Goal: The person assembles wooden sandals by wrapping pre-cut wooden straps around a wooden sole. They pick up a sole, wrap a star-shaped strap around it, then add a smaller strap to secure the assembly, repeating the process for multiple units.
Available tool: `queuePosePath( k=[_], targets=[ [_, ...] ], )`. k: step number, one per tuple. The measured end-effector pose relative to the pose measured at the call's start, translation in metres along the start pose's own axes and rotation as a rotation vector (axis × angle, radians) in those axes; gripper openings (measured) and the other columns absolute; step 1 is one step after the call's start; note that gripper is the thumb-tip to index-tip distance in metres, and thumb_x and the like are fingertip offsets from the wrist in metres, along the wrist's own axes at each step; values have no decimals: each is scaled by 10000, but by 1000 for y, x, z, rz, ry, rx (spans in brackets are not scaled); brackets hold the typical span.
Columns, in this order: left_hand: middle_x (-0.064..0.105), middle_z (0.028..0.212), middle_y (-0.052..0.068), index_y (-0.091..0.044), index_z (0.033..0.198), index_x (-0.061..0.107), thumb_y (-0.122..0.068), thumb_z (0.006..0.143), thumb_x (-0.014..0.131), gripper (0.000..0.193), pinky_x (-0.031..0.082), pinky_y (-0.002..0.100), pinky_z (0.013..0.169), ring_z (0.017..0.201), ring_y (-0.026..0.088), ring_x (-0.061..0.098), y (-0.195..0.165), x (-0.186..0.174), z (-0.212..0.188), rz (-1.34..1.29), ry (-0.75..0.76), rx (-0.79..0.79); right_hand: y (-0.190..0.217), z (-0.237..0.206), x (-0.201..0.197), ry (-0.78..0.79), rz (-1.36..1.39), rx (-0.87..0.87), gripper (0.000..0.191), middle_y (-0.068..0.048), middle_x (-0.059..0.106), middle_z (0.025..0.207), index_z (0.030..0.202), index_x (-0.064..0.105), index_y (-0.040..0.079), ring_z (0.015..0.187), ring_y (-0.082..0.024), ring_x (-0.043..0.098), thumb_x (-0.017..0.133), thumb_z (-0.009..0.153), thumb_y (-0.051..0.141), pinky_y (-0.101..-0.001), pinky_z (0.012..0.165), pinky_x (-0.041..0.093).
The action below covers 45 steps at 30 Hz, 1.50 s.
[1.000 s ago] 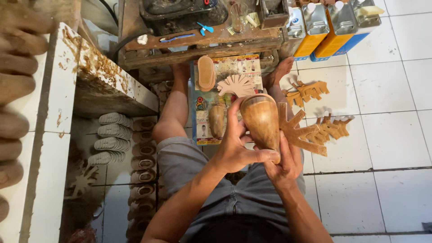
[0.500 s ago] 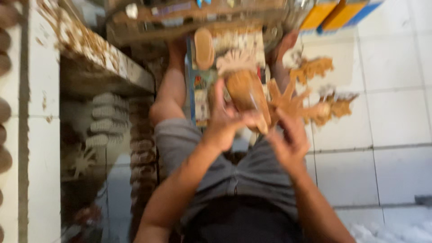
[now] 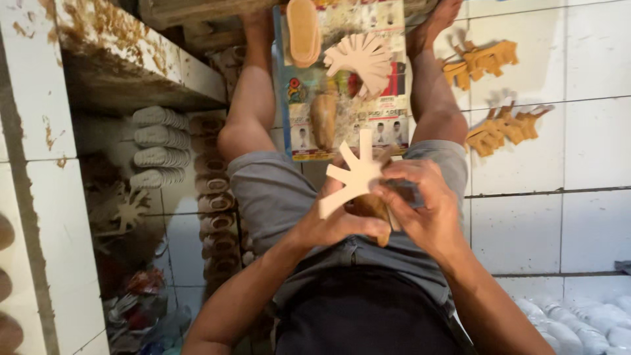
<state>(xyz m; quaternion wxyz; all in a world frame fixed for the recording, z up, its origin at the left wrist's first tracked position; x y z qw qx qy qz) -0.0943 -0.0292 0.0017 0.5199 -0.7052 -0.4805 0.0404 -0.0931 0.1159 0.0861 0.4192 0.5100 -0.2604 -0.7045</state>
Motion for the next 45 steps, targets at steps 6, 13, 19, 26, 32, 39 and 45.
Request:
queuePosePath(
  k=[6, 13, 19, 26, 32, 39, 45],
  targets=[
    [553, 1422, 102, -24, 1493, 521, -258, 714, 915, 903, 477, 394, 1103, 1362, 243, 541, -24, 3, -23, 453, -40, 402, -39, -9, 13, 3, 521, 469, 988, -109, 513, 1359, 1542, 372, 49, 1243, -212, 529, 899, 709, 116, -361, 1026, 457],
    [400, 1587, 127, -68, 1624, 238, -271, 699, 966, 1195, 312, 434, 1309, 1541, 282, 380, -17, 2, -32, 376, -32, 473, -46, -33, 31, 167, 803, 844, 901, -111, 629, 1315, 1525, 453, 39, 1224, -219, 606, 835, 712, 108, -361, 1037, 484],
    [429, 1562, 121, -64, 1604, 223, -275, 726, 955, 1162, 336, 443, 1310, 1542, 272, 400, -6, 2, -41, 277, -2, 437, -45, -53, 44, 218, 770, 1007, 549, -101, 730, 1107, 1264, 669, -48, 1013, -176, 666, 841, 770, 116, -340, 889, 537],
    [479, 1477, 141, -59, 1582, 296, -244, 699, 954, 1117, 363, 469, 1283, 1446, 271, 452, 12, 14, -74, 257, -65, 342, -19, -77, 48, 288, 674, 962, 382, -25, 705, 1055, 1152, 734, -6, 974, -100, 657, 797, 811, 155, -285, 862, 529],
    [442, 1545, 144, -49, 1596, 240, -293, 699, 941, 1165, 351, 463, 1288, 1527, 280, 427, 26, 22, -103, 119, -81, 172, -6, -103, 55, 380, 701, 1115, 384, -50, 716, 1067, 1126, 712, -15, 973, -110, 659, 813, 787, 135, -295, 853, 538],
    [428, 1566, 151, -33, 1628, 217, -306, 702, 944, 1208, 344, 467, 1289, 1534, 292, 405, 37, 24, -119, 99, -141, 102, 4, -110, 65, 409, 750, 1094, 427, -24, 717, 1093, 1179, 674, 15, 1004, -101, 658, 787, 780, 114, -284, 890, 531],
    [435, 1552, 151, -32, 1616, 247, -300, 680, 940, 1195, 330, 460, 1280, 1518, 292, 405, 43, 26, -123, 23, -161, 6, 4, -114, 70, 387, 722, 1029, 357, -27, 659, 1070, 1103, 681, -22, 1012, -103, 630, 813, 789, 85, -279, 888, 518]
  ],
)
Point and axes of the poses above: each hand's wrist, its own z-axis towards the middle knuckle, its own x-axis out of the palm, y = z × x, the point moved 7 cm from there along z, towards the middle knuckle
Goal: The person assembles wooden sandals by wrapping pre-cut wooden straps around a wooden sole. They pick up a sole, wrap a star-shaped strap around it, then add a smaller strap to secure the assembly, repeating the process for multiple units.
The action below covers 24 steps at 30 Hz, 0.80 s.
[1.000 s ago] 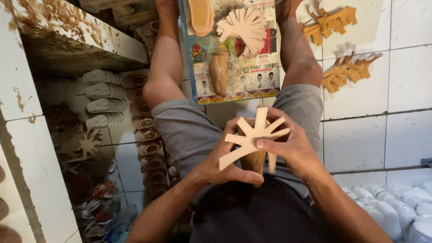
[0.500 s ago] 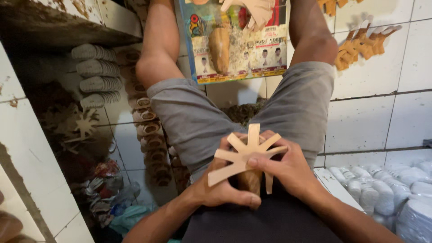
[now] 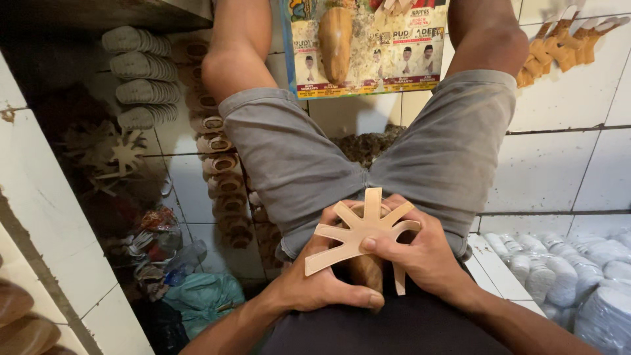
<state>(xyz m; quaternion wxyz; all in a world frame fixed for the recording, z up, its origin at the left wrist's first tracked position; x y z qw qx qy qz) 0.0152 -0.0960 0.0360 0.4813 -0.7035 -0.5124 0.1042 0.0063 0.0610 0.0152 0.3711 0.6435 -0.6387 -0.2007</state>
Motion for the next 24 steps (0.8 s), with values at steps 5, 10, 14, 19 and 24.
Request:
queuePosePath(
  k=[5, 10, 14, 19, 24],
  targets=[
    [467, 1527, 126, -37, 1603, 327, -309, 665, 947, 1157, 358, 440, 1274, 1506, 265, 434, -13, -5, -2, 69, 29, -27, -7, -3, -2, 20, -119, -25, 334, -25, 666, 1063, 1084, 697, -9, 997, -94, 628, 818, 793, 101, -252, 876, 510],
    [481, 1416, 73, -63, 1493, 350, -318, 838, 867, 872, 382, 373, 1174, 1371, 171, 460, -9, -12, -1, -382, 133, -132, -19, -5, -4, 30, -52, 64, 381, -29, 679, 1024, 1115, 657, 5, 961, -88, 622, 819, 784, 104, -259, 848, 514],
    [574, 1293, 79, -41, 1344, 485, -275, 996, 724, 482, 450, 350, 1096, 1247, 150, 533, 4, -14, 6, -236, 28, -66, -22, -5, -4, 98, 47, 13, 346, -39, 629, 1074, 1115, 656, -18, 999, -109, 611, 814, 824, 85, -282, 869, 506],
    [608, 1198, 76, -52, 1305, 497, -309, 995, 724, 463, 476, 349, 1050, 1172, 147, 565, 12, -15, 6, -101, 14, -19, -38, -3, -11, 102, 67, 84, 415, -24, 677, 1070, 1155, 657, 13, 986, -106, 628, 801, 775, 100, -281, 853, 525],
    [619, 1194, 78, -54, 1334, 499, -298, 998, 725, 473, 480, 346, 1054, 1164, 144, 574, 11, -16, 2, -68, 10, 19, -39, 0, -11, 121, 22, 23, 410, -40, 648, 1076, 1120, 673, -28, 1005, -115, 598, 832, 770, 116, -295, 876, 506]
  ],
)
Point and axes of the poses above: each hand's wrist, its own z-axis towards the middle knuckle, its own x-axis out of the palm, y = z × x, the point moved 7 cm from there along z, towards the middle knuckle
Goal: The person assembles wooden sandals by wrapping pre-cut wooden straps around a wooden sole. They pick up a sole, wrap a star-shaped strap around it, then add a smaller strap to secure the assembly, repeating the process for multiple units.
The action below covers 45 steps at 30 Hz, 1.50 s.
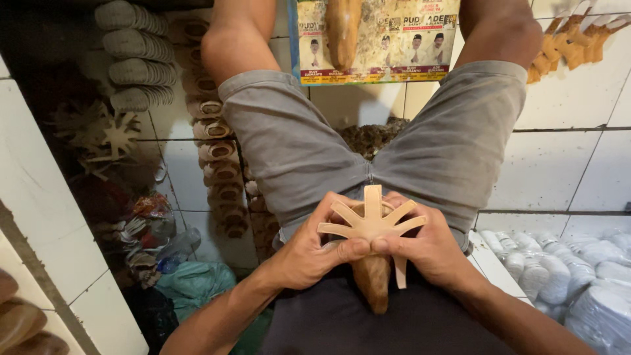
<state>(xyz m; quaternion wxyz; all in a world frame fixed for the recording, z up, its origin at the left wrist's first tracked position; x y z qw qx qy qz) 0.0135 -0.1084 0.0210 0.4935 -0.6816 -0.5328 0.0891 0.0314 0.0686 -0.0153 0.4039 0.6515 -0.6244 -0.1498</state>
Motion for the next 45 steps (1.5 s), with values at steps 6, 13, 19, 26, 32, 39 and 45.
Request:
queuePosePath(
  k=[6, 13, 19, 26, 32, 39, 45],
  targets=[
    [628, 1208, 87, -53, 1338, 505, -281, 977, 741, 488, 479, 354, 1064, 1175, 159, 583, 5, -1, 1, -5, -43, 8, 4, 2, 3, -5, -31, 7, 435, -38, 651, 1112, 1148, 667, -19, 1048, -113, 600, 825, 774, 139, -290, 913, 495],
    [573, 1261, 62, -59, 1347, 468, -332, 971, 745, 541, 441, 362, 1104, 1229, 152, 532, 10, 3, 2, -157, -27, 12, 3, 0, 6, -37, 10, 44, 438, -22, 646, 1084, 1161, 647, -4, 1026, -101, 594, 823, 785, 134, -284, 891, 491],
    [590, 1231, 77, -32, 1326, 494, -286, 961, 767, 522, 449, 358, 1082, 1191, 160, 547, 15, -1, 3, -167, -52, 7, 2, 3, 6, 29, 27, 44, 390, -15, 640, 1058, 1130, 658, 11, 997, -96, 583, 819, 798, 137, -273, 867, 485],
    [596, 1187, 75, -48, 1319, 486, -255, 962, 754, 493, 466, 345, 1039, 1154, 140, 555, 14, -2, -2, -70, -29, -17, 5, 5, 10, 105, 17, 11, 374, -5, 579, 1043, 1064, 653, 13, 984, -95, 547, 843, 782, 168, -264, 840, 463],
    [606, 1181, 63, -47, 1322, 484, -235, 972, 743, 474, 472, 345, 1033, 1144, 131, 561, 15, 0, -4, -91, -53, -3, 2, 5, 10, 120, 27, 26, 370, -18, 554, 1040, 1041, 643, 7, 987, -105, 524, 859, 791, 173, -266, 839, 444],
    [602, 1205, 70, -37, 1325, 482, -206, 984, 736, 457, 470, 356, 1061, 1174, 142, 565, 19, 1, -8, -134, -61, 29, 7, 7, 13, 180, -9, -84, 418, -38, 569, 1155, 1126, 664, 5, 1074, -138, 553, 855, 804, 192, -285, 911, 463],
    [613, 1257, 79, -35, 1359, 478, -192, 958, 746, 507, 473, 355, 1069, 1199, 151, 578, 18, 4, -15, -105, -85, 52, -3, 5, 7, 132, 7, -42, 959, -30, 581, 1250, 1449, 471, 61, 1177, -135, 559, 941, 647, 296, -301, 1014, 461]
  ],
)
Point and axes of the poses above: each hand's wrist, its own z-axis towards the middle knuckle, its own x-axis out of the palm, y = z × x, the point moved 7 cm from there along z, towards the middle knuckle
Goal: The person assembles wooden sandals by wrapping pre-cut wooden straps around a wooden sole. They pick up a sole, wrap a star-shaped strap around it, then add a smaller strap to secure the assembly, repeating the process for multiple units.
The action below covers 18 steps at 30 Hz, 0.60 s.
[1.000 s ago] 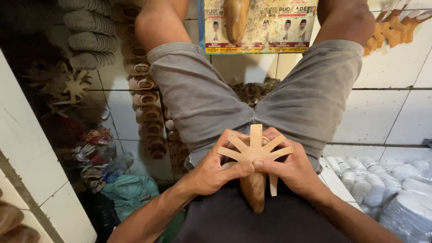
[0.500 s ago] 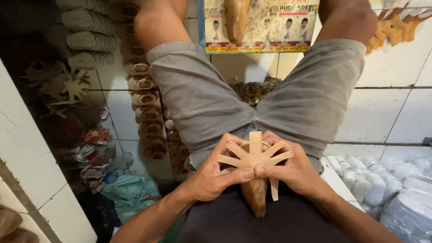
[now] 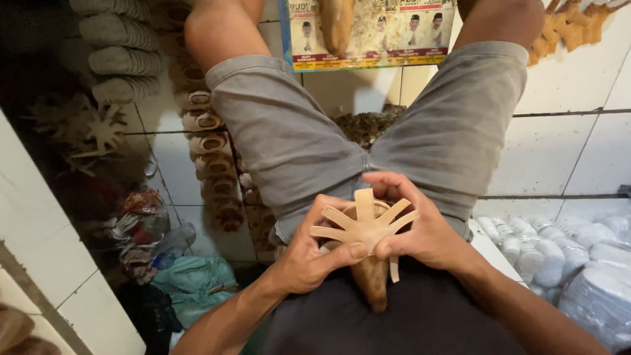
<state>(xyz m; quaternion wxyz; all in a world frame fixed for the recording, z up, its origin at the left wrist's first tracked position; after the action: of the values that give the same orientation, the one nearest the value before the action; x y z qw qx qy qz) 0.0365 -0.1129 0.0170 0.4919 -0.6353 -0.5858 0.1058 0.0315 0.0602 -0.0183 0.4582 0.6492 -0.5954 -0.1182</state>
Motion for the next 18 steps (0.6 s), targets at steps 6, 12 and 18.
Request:
queuePosePath(
  k=[6, 12, 18],
  targets=[
    [610, 1233, 93, -40, 1356, 469, -185, 952, 747, 511, 483, 364, 1052, 1194, 154, 575, -2, 5, 1, -66, 9, -41, -26, -10, -11, -10, 16, 173, 845, -63, 679, 1134, 1357, 568, -13, 1030, -140, 624, 928, 652, 285, -324, 897, 512],
    [630, 1247, 99, -40, 1348, 485, -170, 977, 729, 462, 476, 371, 1094, 1218, 158, 586, -9, 5, 4, 18, 26, 28, -19, -14, -7, -37, -3, 99, 723, -57, 672, 1221, 1346, 590, -11, 1117, -133, 614, 871, 737, 257, -302, 982, 497],
    [599, 1242, 123, -13, 1327, 492, -128, 942, 774, 491, 474, 388, 1071, 1196, 178, 575, 1, -4, -4, -2, -18, 72, -5, -9, -4, -24, -74, 19, 730, -57, 671, 1185, 1316, 581, 13, 1070, -131, 615, 883, 681, 206, -300, 931, 507]
  ],
)
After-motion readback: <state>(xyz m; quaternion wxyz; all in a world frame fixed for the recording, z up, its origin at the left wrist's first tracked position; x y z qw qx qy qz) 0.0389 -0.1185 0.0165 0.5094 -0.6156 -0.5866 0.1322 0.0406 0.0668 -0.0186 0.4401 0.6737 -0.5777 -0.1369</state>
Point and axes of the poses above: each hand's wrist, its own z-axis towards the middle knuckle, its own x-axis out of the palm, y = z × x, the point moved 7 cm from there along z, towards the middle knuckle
